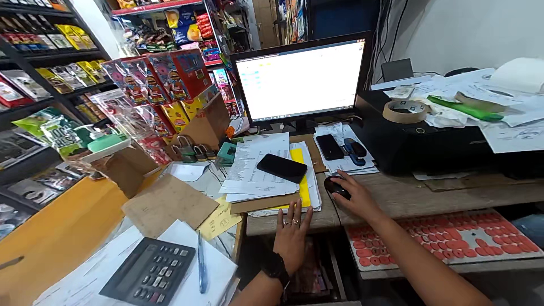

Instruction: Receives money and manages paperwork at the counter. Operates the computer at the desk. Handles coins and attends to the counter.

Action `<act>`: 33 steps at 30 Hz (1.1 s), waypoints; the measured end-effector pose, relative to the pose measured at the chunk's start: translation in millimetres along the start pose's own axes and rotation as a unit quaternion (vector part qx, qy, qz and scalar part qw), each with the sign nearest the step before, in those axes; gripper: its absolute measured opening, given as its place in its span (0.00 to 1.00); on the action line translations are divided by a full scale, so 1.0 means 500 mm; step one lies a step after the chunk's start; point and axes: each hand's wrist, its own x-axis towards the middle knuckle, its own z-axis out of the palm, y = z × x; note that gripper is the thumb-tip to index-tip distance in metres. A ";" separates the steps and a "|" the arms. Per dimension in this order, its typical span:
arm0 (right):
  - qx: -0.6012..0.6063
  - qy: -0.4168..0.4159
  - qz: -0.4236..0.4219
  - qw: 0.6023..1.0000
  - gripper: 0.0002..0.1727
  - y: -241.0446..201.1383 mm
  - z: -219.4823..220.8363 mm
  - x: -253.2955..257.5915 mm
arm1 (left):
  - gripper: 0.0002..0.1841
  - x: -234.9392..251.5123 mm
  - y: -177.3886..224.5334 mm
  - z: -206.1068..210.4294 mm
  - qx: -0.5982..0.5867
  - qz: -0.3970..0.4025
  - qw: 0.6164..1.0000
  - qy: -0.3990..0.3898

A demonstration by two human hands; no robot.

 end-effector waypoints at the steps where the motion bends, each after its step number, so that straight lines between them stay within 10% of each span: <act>1: 0.001 -0.003 0.002 1.000 0.26 0.000 0.000 0.001 | 0.50 -0.001 -0.001 0.003 -0.002 0.004 1.000 0.013; 14: -0.022 -0.028 0.024 0.999 0.25 -0.016 -0.006 0.001 | 0.50 -0.005 0.005 0.008 0.014 -0.001 0.999 0.035; 19: 0.026 -0.013 0.013 0.999 0.42 0.005 -0.019 0.000 | 0.43 -0.022 0.057 -0.002 -0.014 0.115 0.985 0.129; 28: 0.027 0.098 -0.116 0.988 0.19 0.089 -0.167 -0.175 | 0.38 -0.016 0.201 0.064 -0.078 0.202 0.955 -0.205; 33: -0.079 0.073 -0.075 0.991 0.17 0.159 -0.137 -0.327 | 0.35 0.011 0.231 0.136 -0.127 0.167 0.961 -0.182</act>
